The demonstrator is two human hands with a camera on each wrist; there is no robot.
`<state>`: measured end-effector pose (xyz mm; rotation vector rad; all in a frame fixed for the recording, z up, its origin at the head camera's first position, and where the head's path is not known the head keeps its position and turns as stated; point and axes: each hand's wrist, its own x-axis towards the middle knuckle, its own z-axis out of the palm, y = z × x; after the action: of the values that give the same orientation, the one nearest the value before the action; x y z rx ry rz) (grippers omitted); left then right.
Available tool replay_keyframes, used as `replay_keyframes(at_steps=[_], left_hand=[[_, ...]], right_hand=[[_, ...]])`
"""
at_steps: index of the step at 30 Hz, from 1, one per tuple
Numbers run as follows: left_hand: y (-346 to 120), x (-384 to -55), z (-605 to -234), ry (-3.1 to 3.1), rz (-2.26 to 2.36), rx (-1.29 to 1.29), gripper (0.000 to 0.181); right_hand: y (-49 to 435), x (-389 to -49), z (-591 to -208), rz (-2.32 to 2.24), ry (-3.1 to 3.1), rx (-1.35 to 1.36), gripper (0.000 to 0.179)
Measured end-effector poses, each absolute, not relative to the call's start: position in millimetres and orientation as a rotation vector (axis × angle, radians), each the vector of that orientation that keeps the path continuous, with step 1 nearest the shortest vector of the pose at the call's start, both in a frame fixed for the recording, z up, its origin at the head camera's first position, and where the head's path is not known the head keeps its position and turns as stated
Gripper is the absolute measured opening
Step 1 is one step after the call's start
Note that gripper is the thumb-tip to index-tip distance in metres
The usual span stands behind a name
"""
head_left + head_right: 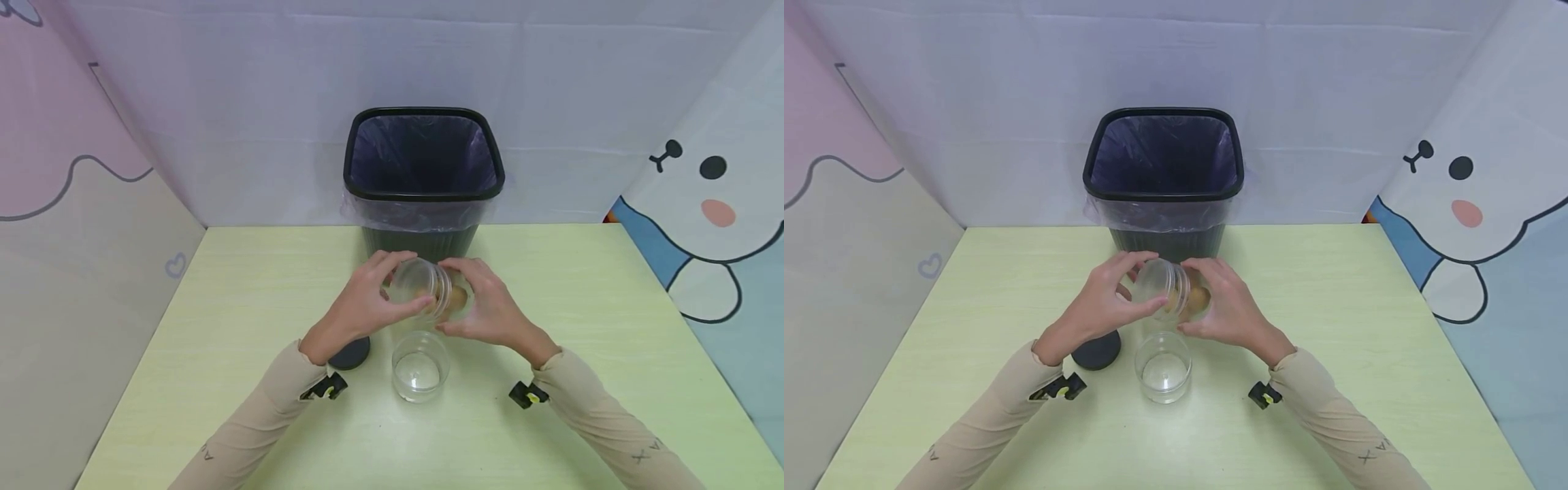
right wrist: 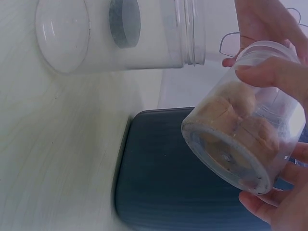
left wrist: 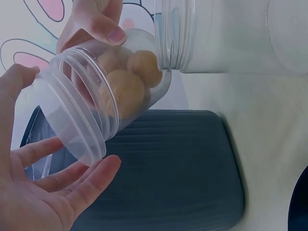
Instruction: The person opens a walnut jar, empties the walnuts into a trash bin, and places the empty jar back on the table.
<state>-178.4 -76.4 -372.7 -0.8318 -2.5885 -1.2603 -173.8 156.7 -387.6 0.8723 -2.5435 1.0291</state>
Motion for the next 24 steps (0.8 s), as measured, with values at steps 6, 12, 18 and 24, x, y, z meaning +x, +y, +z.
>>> replay_keyframes(at_steps=[6,12,18,24], left_hand=[[-79.7,-180.5,-374.8,-2.53,-1.25,-0.871,0.066],[-84.0,-182.5,-377.3,-2.521,-1.215,-0.869,0.066],[-88.7,-183.0,-378.7,-2.539,-1.215,-0.86,0.067],[-91.9,-183.2,-380.8,-2.575,-1.236,-0.815,0.067]], right_hand=[[158.8,-173.9,-386.7,1.038,-2.544,0.869,0.088],[160.8,-173.7,-385.9,1.043,-2.547,0.864,0.087],[163.7,-173.6,-384.9,1.034,-2.549,0.858,0.088],[167.0,-172.6,-383.6,1.037,-2.558,0.846,0.088]])
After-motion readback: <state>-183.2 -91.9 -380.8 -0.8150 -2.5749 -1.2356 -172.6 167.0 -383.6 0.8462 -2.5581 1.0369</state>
